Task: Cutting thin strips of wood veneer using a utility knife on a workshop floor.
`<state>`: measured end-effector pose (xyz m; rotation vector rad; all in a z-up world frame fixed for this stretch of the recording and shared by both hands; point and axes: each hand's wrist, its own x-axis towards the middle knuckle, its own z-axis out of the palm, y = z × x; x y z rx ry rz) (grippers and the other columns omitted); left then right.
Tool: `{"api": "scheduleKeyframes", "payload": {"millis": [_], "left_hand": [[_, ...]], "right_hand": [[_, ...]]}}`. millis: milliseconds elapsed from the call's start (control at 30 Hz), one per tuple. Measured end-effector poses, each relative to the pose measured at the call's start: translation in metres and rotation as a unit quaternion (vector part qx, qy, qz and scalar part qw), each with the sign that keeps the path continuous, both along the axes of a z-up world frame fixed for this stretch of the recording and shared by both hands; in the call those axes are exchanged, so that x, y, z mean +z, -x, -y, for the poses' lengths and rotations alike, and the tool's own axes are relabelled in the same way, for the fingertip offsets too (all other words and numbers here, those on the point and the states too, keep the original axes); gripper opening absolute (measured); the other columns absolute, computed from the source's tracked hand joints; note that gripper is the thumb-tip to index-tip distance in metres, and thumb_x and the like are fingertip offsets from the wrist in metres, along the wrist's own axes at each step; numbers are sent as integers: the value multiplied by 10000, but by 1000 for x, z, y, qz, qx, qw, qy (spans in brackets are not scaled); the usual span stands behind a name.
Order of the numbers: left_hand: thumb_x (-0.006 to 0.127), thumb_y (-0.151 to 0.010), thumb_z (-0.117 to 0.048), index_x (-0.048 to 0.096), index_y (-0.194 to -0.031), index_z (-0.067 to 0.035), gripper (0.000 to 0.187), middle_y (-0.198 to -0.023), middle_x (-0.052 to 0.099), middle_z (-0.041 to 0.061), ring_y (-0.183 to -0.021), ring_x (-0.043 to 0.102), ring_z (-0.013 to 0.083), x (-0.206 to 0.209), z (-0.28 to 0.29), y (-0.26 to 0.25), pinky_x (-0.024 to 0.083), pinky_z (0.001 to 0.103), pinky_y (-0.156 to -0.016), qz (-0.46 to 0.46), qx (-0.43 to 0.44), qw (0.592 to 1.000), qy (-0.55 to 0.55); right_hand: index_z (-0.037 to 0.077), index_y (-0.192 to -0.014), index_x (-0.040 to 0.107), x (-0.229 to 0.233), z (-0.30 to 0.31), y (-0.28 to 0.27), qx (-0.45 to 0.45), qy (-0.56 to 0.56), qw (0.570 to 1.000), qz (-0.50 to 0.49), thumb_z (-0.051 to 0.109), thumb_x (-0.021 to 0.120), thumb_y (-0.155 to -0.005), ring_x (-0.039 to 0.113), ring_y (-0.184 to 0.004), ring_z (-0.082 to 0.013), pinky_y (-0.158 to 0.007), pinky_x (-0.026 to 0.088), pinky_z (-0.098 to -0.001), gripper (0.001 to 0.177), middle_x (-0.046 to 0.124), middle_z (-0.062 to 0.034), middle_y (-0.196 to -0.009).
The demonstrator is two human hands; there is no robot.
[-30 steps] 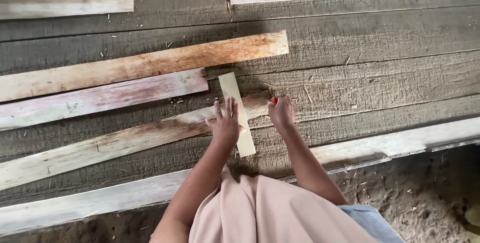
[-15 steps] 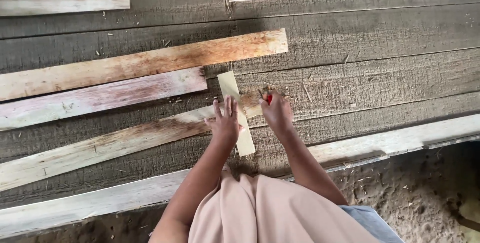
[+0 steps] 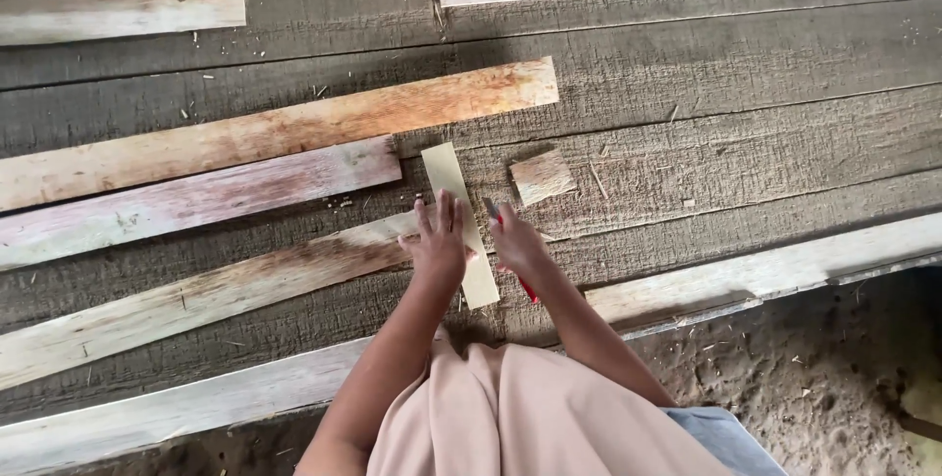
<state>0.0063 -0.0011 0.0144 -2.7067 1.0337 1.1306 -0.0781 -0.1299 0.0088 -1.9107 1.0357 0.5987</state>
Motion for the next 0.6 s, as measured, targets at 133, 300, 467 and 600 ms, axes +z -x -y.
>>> {"api": "scheduleKeyframes", "payload": {"millis": [133, 300, 467, 600], "left_hand": [[690, -958, -368, 170, -1648, -196, 881, -1739, -21, 82, -1548, 8, 498, -14, 0, 3, 311, 872, -972, 17, 4, 999, 30], [695, -952, -382, 153, -1652, -213, 901, -1741, -31, 71, -1548, -17, 497, -30, 2, 3, 306, 879, -956, 19, 4, 1000, 19], [710, -947, -362, 169, -1649, -215, 898, -1741, -9, 69, -1549, -15, 493, -22, 1, 3, 313, 873, -959, 14, 15, 999, 26], [723, -930, -383, 177, -1646, -212, 917, -1741, 10, 75, -1547, -7, 501, -27, 0, 3, 318, 876, -948, 17, 11, 999, 29]], "right_hand": [[196, -1218, 455, -5, -14, -28, 138, 149, 977, -66, 388, 307, -1067, 732, -1014, -436, -919, 525, -547, 286, 726, -225, -964], [198, -1237, 410, -11, -16, -43, 179, 178, 965, -74, 366, 291, -1037, 704, -1074, -462, -923, 523, -561, 287, 722, -231, -992], [182, -1263, 397, -7, -19, -46, 193, 182, 961, -75, 320, 290, -1028, 707, -1074, -459, -934, 521, -559, 293, 722, -228, -1007], [143, -1397, 375, 1, -22, -45, 193, 183, 960, -84, 304, 289, -1038, 693, -1120, -457, -971, 504, -562, 403, 721, -234, -1053]]}}
